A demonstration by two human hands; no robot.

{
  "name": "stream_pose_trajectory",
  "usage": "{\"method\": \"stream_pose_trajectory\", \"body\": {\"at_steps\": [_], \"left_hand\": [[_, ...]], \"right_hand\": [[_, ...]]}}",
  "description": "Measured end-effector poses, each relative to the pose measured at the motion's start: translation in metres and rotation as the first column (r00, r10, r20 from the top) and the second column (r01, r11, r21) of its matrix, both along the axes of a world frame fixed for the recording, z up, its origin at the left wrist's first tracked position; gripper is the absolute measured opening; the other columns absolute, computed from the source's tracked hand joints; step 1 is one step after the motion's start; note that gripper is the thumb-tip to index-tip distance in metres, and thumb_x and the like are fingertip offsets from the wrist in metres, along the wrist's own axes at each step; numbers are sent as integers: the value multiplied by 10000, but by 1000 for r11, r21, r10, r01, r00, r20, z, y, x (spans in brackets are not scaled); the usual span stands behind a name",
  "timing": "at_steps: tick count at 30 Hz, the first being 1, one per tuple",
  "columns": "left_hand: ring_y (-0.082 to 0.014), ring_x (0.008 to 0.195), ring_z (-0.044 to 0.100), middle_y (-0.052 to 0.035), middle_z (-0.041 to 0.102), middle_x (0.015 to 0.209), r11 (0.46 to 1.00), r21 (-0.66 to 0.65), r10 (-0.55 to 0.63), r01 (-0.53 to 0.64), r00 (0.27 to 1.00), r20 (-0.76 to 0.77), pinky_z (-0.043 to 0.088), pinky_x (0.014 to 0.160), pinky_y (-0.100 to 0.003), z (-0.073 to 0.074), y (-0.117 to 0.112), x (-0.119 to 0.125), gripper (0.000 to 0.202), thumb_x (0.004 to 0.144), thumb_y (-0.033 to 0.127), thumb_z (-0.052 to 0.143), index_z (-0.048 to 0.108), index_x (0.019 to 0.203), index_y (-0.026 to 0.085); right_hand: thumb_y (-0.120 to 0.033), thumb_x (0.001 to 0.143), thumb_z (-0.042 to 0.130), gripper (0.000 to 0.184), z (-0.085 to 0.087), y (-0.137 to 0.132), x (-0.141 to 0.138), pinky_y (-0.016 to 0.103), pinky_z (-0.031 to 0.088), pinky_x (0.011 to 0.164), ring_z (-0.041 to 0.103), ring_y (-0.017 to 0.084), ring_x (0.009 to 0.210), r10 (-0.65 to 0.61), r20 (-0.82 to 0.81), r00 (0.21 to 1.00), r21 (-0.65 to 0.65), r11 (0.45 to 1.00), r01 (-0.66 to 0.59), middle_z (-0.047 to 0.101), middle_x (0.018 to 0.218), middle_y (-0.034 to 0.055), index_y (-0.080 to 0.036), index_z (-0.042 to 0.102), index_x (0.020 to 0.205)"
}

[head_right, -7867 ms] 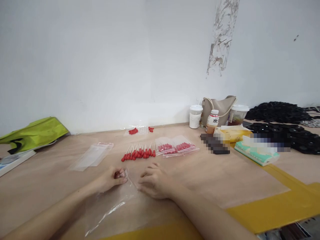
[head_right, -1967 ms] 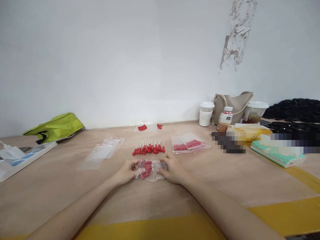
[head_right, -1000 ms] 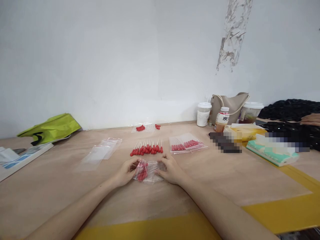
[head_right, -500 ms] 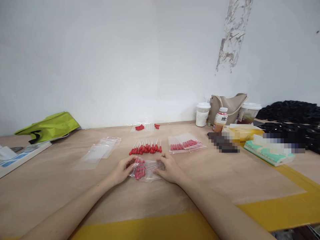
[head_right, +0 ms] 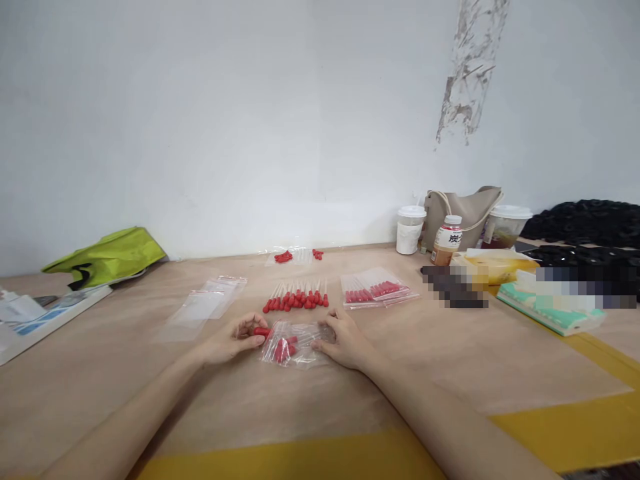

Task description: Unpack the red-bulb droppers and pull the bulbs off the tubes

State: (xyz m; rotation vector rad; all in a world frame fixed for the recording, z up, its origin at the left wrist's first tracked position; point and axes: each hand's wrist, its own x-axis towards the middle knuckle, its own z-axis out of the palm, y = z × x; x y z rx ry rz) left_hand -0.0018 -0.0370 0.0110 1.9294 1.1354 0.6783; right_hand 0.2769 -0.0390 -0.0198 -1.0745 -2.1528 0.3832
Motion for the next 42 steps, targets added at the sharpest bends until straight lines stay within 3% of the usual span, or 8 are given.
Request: {"method": "stream_pose_trajectory", "body": {"at_steps": [3, 9, 12, 15, 19, 22, 26, 42], "left_hand": [[-146, 761, 572, -36, 616, 818, 998, -12, 62, -62, 998, 12, 454, 722, -297, 10, 0, -5, 316, 700, 424, 611, 544, 869, 165], [-190, 809, 618, -54, 663, 827, 929, -67, 369, -363, 917, 150, 481, 804, -359, 62, -7, -60, 409, 567, 456, 710, 590, 828, 164], [-187, 810, 627, -64, 668, 885, 796, 82, 556, -599, 779, 289, 491, 795, -349, 69, -6, -69, 431, 562, 438, 712, 589, 868, 160], [-186, 819, 625, -61, 665, 928, 644, 285, 608, -710, 701, 373, 495, 778, -339, 54, 8, -47, 356, 654, 399, 643, 586, 916, 163], [-178, 873, 604, -43, 659, 940, 628, 606, 482, -488, 856, 189, 461, 825, -310, 19, 33, -6, 217, 769, 316, 525, 627, 906, 181], [-187, 903, 586, -49, 643, 980, 648, 698, 443, -304, 896, -20, 440, 836, -319, 2, 46, 12, 209, 800, 232, 470, 633, 927, 201], [-196, 881, 587, -52, 642, 961, 687, 688, 435, -234, 891, -131, 433, 822, -322, -8, 50, 21, 234, 795, 167, 459, 633, 940, 226], [-213, 952, 543, -53, 596, 1038, 758, 629, 368, -172, 909, -195, 405, 846, -319, -15, 46, 19, 369, 736, 426, 573, 596, 1044, 224]], "right_hand": [[-359, 678, 642, 320, -1, 1, 0, 280, 430, 650, 483, 136, 714, -4, -2, 1000, 5, 1000, 4, 485, 888, 60, -154, 598, 919], [-361, 679, 639, 311, -2, 1, 1, 274, 436, 625, 470, 112, 660, -6, -12, 1000, -3, 1000, 6, 477, 897, 50, -171, 589, 920], [-369, 683, 633, 308, -3, 1, 1, 277, 438, 626, 473, 115, 661, -1, -13, 1000, 0, 1000, 1, 479, 896, 48, -178, 587, 921], [-372, 686, 630, 312, -3, 2, 1, 279, 439, 628, 473, 112, 653, 6, -18, 1000, 4, 1000, -6, 478, 904, 52, -174, 587, 924], [-370, 684, 633, 324, -5, 2, 2, 273, 436, 622, 473, 110, 650, 9, -20, 1000, 10, 1000, -9, 477, 906, 54, -168, 587, 933], [-371, 683, 636, 325, -4, 2, 2, 279, 437, 636, 475, 120, 671, 6, -15, 1000, 12, 1000, -6, 483, 898, 59, -164, 588, 928], [-369, 687, 633, 322, -2, 1, 1, 286, 440, 655, 483, 132, 703, 16, -11, 1000, 12, 1000, -16, 488, 916, 63, -170, 592, 937], [-364, 686, 637, 332, 0, 0, 1, 293, 441, 677, 484, 137, 717, 17, -5, 1000, -3, 1000, -17, 490, 931, 67, -174, 597, 955]]}}
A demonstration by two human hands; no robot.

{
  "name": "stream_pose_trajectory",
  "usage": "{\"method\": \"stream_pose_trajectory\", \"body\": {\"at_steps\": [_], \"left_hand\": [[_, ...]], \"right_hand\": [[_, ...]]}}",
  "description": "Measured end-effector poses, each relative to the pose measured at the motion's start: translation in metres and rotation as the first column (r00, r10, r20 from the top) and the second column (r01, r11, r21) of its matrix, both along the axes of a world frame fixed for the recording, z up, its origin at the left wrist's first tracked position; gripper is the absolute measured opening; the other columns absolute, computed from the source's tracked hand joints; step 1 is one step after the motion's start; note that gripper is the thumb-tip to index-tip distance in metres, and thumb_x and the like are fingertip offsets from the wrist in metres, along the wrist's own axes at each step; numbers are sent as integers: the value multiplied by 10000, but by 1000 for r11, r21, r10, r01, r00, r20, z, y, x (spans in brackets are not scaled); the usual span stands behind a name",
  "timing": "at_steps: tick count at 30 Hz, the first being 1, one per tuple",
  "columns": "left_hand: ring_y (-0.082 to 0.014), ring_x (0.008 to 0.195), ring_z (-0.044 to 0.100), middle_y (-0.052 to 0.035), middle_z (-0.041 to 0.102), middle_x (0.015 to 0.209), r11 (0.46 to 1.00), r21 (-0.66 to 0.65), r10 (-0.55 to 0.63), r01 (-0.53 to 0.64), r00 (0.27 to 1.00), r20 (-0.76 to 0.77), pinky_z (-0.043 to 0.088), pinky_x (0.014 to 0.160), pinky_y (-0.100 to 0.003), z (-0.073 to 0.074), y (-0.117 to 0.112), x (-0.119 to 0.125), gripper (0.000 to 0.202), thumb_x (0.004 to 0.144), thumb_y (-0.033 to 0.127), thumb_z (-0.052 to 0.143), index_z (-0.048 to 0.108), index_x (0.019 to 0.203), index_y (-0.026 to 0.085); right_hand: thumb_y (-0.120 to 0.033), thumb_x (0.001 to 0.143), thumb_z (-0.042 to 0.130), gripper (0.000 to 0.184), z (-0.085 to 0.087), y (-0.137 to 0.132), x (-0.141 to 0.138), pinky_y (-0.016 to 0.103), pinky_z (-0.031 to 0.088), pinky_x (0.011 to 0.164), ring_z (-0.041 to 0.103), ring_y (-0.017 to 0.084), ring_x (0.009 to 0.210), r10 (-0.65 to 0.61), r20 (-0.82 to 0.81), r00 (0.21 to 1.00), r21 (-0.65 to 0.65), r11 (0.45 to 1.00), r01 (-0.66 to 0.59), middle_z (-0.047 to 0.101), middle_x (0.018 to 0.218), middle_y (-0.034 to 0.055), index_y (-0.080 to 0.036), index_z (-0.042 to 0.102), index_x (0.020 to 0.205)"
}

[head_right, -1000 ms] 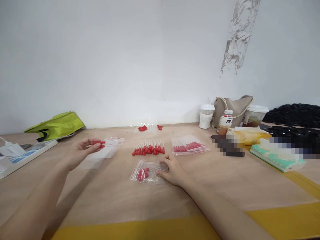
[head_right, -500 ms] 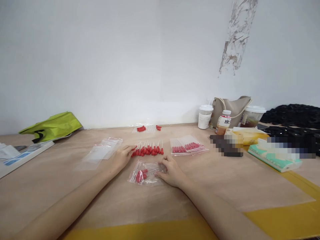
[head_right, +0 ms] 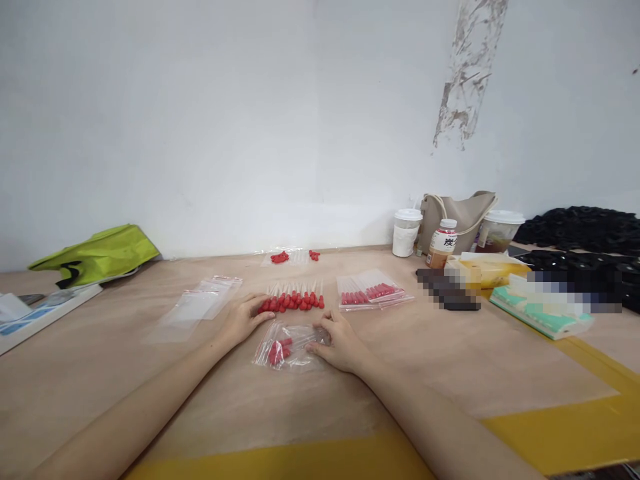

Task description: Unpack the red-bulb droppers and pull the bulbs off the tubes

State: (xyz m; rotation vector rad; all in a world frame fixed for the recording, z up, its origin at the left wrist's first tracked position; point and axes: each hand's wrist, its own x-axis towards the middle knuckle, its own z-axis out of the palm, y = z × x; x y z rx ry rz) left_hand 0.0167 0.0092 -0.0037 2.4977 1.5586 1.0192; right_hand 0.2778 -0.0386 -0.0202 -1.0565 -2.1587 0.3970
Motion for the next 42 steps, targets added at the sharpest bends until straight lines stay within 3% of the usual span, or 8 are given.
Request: {"method": "stream_pose_trajectory", "body": {"at_steps": [8, 15, 22, 33, 36, 38, 40, 42], "left_hand": [[-207, 964, 544, -66, 594, 1041, 990, -102, -77, 100, 974, 214, 403, 880, -358, -11, 12, -11, 254, 749, 335, 560, 645, 945, 198], [-213, 909, 586, -70, 633, 981, 984, -153, -29, 92, 927, 374, 455, 827, -370, -23, 23, -19, 315, 680, 361, 604, 638, 921, 162], [-238, 936, 581, -76, 627, 987, 975, -210, 23, 68, 914, 404, 448, 850, -395, -15, 17, -17, 515, 562, 400, 700, 597, 1006, 160], [-236, 1020, 548, -106, 589, 1080, 960, -273, 50, 69, 913, 404, 413, 911, -384, -16, 15, -16, 567, 581, 392, 692, 532, 1065, 142], [-229, 1024, 541, -91, 568, 1107, 974, -225, 54, 35, 924, 378, 413, 900, -371, -15, 11, -16, 553, 614, 403, 664, 517, 1090, 164], [-222, 993, 546, -73, 569, 1072, 990, -130, 96, -58, 944, 314, 424, 866, -365, -13, 4, -16, 467, 657, 412, 621, 542, 1054, 179], [-206, 909, 557, -57, 578, 959, 987, -11, 159, -161, 955, 250, 447, 794, -343, -9, -9, -15, 333, 704, 413, 572, 589, 940, 180], [-176, 794, 554, -39, 566, 829, 984, 61, 149, -165, 968, 202, 460, 705, -300, -5, -28, -13, 240, 741, 395, 537, 608, 815, 178]], "right_hand": [[-355, 680, 643, 322, -1, 1, 0, 281, 438, 658, 482, 125, 698, 18, -23, 1000, 11, 1000, -17, 485, 944, 60, -176, 593, 943], [-348, 668, 657, 336, -1, 1, 1, 283, 433, 678, 483, 129, 716, 6, -11, 1000, -14, 1000, -6, 484, 966, 70, -163, 596, 942], [-350, 668, 656, 341, 0, 2, 0, 268, 430, 650, 469, 116, 684, 19, -17, 1000, -18, 1000, -20, 485, 953, 63, -166, 596, 948], [-342, 667, 662, 364, 3, 6, 7, 268, 436, 651, 466, 102, 667, 45, -14, 999, -63, 997, -45, 480, 981, 64, -161, 593, 975], [-329, 673, 661, 340, 4, 6, 7, 264, 434, 654, 470, 103, 672, 54, -8, 998, -62, 997, -55, 488, 969, 61, -160, 602, 962], [-330, 676, 658, 318, 4, 6, 7, 265, 432, 660, 473, 106, 677, 59, -4, 998, -53, 997, -59, 495, 950, 55, -168, 610, 945], [-338, 677, 657, 307, 3, 6, 7, 267, 431, 662, 477, 109, 681, 56, 0, 998, -48, 997, -56, 502, 934, 50, -178, 615, 935], [-349, 675, 658, 308, 2, 7, 7, 267, 431, 657, 479, 111, 678, 48, -2, 999, -45, 998, -48, 506, 923, 47, -186, 618, 933]]}}
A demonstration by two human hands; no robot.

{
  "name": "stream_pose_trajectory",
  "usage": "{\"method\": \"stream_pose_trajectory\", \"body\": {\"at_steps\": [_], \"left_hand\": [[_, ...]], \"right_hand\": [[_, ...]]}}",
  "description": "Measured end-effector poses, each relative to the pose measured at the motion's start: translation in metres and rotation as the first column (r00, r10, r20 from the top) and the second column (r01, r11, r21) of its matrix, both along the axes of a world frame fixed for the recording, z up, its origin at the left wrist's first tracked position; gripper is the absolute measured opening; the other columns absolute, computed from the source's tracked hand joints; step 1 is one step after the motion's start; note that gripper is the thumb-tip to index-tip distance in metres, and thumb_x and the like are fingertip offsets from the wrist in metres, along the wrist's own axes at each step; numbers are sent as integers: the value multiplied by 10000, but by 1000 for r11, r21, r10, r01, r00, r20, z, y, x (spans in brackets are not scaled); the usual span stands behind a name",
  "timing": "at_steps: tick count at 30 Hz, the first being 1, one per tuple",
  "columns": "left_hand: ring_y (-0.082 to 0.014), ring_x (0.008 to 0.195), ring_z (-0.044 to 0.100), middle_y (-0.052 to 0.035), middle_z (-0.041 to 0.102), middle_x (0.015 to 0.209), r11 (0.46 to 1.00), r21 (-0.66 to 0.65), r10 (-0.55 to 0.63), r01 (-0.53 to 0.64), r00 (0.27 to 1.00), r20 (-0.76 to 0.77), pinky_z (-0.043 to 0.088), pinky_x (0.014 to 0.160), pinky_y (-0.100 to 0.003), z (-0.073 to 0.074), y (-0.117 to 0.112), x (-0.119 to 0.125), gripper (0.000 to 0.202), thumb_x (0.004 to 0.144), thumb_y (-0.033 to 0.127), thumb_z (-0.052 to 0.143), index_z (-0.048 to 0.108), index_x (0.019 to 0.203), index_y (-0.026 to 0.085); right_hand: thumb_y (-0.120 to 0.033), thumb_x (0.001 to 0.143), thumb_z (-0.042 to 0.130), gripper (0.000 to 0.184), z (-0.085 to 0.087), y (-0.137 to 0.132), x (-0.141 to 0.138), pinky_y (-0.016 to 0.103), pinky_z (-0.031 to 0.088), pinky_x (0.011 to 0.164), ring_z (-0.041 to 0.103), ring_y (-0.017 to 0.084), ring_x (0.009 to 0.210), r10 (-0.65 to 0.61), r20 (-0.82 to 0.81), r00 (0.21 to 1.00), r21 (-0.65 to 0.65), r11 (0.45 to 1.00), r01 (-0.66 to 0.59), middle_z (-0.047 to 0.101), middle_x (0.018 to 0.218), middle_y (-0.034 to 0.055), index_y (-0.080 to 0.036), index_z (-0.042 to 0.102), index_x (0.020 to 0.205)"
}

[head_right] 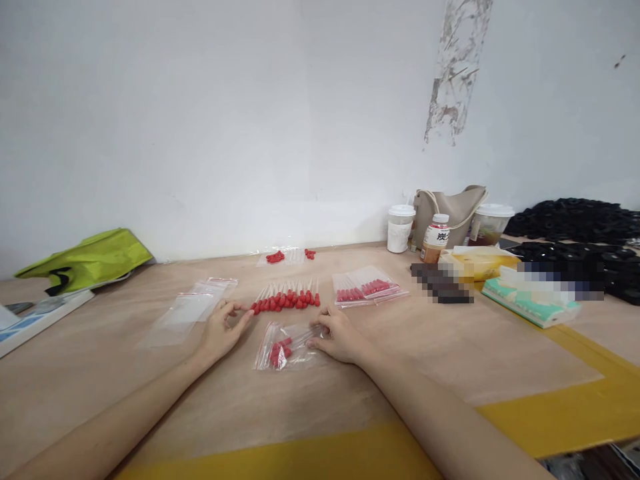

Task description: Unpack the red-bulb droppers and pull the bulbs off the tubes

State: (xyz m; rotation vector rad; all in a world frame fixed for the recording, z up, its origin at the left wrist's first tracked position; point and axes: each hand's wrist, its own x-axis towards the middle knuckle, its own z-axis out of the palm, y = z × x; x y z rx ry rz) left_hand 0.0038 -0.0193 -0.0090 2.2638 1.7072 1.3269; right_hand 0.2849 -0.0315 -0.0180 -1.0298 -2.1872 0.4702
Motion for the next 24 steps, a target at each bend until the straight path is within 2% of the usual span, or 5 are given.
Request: {"method": "stream_pose_trajectory", "body": {"at_steps": [3, 8, 15, 19, 24], "left_hand": [[-141, 727, 543, -29, 565, 764, 970, -57, -241, 237, 967, -85, 451, 676, -255, 6, -31, 8, 187, 784, 328, 509, 627, 773, 184], [-151, 932, 560, -55, 606, 1010, 825, -252, -527, 506, 850, -16, 441, 825, -269, 13, -53, 27, 263, 842, 276, 441, 627, 1018, 216], [-189, 940, 563, -55, 631, 1031, 720, -416, -599, 555, 800, 30, 442, 833, -309, 20, -44, 34, 393, 777, 346, 544, 553, 1153, 231], [-195, 845, 588, -51, 654, 924, 707, -465, -553, 532, 827, 105, 470, 762, -302, 21, -43, 35, 402, 738, 388, 580, 597, 1100, 214], [-211, 994, 544, -68, 591, 1081, 680, -439, -600, 587, 790, 128, 424, 868, -329, 23, -43, 35, 303, 797, 348, 506, 627, 1054, 244]], "right_hand": [[-351, 670, 662, 309, -1, 2, 0, 264, 429, 646, 480, 111, 673, -3, -4, 1000, 5, 1000, 3, 509, 915, 46, -184, 620, 927], [-332, 671, 664, 295, 0, 2, -2, 252, 424, 635, 480, 108, 675, 5, -2, 1000, 3, 1000, -5, 509, 932, 50, -173, 619, 916], [-326, 686, 645, 274, 2, 2, -6, 262, 413, 657, 489, 132, 718, -27, 32, 999, 61, 998, 25, 513, 855, 49, -164, 626, 905], [-336, 700, 627, 270, 1, 2, -7, 260, 411, 644, 484, 125, 689, -30, 31, 999, 75, 997, 27, 511, 834, 45, -162, 621, 907], [-341, 708, 618, 273, 1, 1, -5, 265, 415, 646, 487, 128, 691, -12, 26, 1000, 61, 998, 11, 525, 838, 45, -171, 611, 922]]}}
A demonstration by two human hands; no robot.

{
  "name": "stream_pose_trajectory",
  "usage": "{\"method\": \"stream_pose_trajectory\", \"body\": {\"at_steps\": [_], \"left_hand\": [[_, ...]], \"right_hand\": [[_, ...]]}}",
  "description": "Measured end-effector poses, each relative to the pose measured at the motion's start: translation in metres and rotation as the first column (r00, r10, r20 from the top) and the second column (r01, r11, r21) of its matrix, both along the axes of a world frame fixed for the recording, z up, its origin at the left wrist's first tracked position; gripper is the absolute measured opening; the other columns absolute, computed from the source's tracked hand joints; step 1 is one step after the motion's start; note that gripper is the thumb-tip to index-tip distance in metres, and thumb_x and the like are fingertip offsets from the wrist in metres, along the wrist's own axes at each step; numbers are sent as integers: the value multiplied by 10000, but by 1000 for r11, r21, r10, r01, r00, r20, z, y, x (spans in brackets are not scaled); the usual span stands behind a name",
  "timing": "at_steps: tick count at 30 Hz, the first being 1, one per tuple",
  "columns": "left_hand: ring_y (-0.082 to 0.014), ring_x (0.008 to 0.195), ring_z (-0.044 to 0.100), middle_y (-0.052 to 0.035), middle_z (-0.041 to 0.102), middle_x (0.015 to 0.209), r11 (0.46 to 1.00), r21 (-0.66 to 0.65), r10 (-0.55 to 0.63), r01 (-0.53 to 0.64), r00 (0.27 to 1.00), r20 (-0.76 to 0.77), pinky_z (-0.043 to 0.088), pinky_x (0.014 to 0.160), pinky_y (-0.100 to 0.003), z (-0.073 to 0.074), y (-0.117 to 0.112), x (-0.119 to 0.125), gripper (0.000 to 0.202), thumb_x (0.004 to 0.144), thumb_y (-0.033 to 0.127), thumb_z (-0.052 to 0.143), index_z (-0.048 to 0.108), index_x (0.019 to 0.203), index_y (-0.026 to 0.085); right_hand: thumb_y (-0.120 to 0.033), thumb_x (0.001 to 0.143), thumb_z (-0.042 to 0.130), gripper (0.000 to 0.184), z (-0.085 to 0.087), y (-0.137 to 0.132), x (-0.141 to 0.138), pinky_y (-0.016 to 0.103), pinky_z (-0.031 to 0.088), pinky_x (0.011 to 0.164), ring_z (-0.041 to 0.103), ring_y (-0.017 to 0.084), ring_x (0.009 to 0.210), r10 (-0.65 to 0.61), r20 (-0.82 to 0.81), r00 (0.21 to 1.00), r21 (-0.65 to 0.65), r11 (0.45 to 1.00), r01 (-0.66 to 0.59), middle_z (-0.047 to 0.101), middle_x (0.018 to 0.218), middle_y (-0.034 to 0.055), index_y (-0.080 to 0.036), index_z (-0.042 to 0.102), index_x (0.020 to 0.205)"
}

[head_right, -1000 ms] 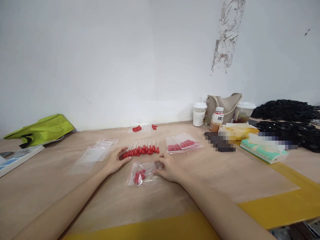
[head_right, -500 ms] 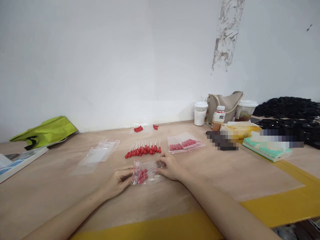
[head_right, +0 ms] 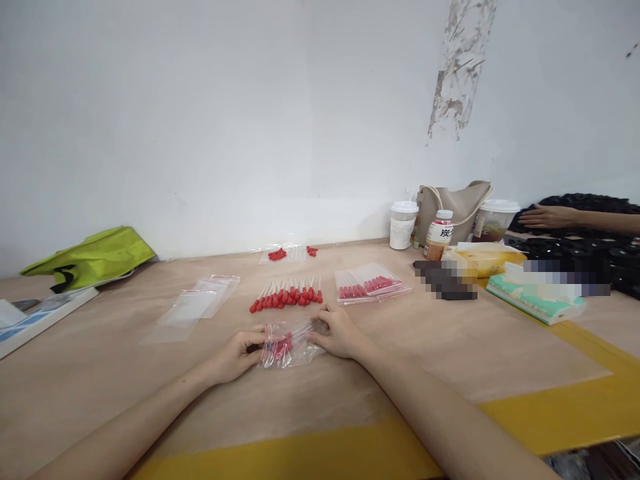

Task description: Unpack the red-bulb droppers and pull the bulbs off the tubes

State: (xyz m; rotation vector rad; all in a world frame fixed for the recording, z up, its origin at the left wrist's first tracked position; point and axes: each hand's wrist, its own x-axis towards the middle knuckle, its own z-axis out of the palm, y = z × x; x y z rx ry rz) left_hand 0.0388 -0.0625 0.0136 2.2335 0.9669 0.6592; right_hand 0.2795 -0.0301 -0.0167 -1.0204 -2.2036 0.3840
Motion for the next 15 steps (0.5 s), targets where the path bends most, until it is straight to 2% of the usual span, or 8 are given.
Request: {"method": "stream_pose_trajectory", "body": {"at_steps": [2, 7, 12, 15], "left_hand": [[-205, 990, 542, -68, 599, 1056, 1000, 11, -26, 26, 1000, -6, 417, 876, -336, 0, 2, -2, 282, 806, 332, 498, 632, 1040, 249], [-173, 858, 580, -64, 615, 947, 999, -19, -27, 28, 999, 27, 456, 778, -293, -3, 6, -13, 257, 782, 343, 541, 650, 977, 216], [-161, 854, 586, -95, 571, 1040, 991, -131, 55, -39, 991, 123, 476, 771, -293, -7, 8, -33, 286, 750, 317, 573, 615, 990, 168], [-184, 890, 591, -93, 603, 1021, 977, -191, 122, -89, 978, 167, 473, 795, -317, -5, 9, -46, 258, 720, 290, 599, 617, 943, 163]], "right_hand": [[-348, 699, 627, 305, 1, 0, 2, 265, 419, 644, 493, 126, 693, 17, -2, 1000, -24, 1000, -17, 528, 867, 49, -174, 605, 950], [-339, 682, 646, 357, 3, 0, 7, 265, 428, 644, 500, 126, 701, 27, -4, 1000, -76, 997, -27, 526, 878, 49, -166, 602, 991], [-338, 680, 651, 358, 2, 0, 8, 264, 432, 639, 493, 123, 708, 26, -21, 999, -74, 997, -28, 515, 898, 52, -158, 606, 986], [-353, 678, 652, 355, -1, 2, 10, 262, 431, 639, 489, 122, 708, 18, -24, 1000, -80, 997, -20, 510, 891, 48, -169, 611, 978]]}}
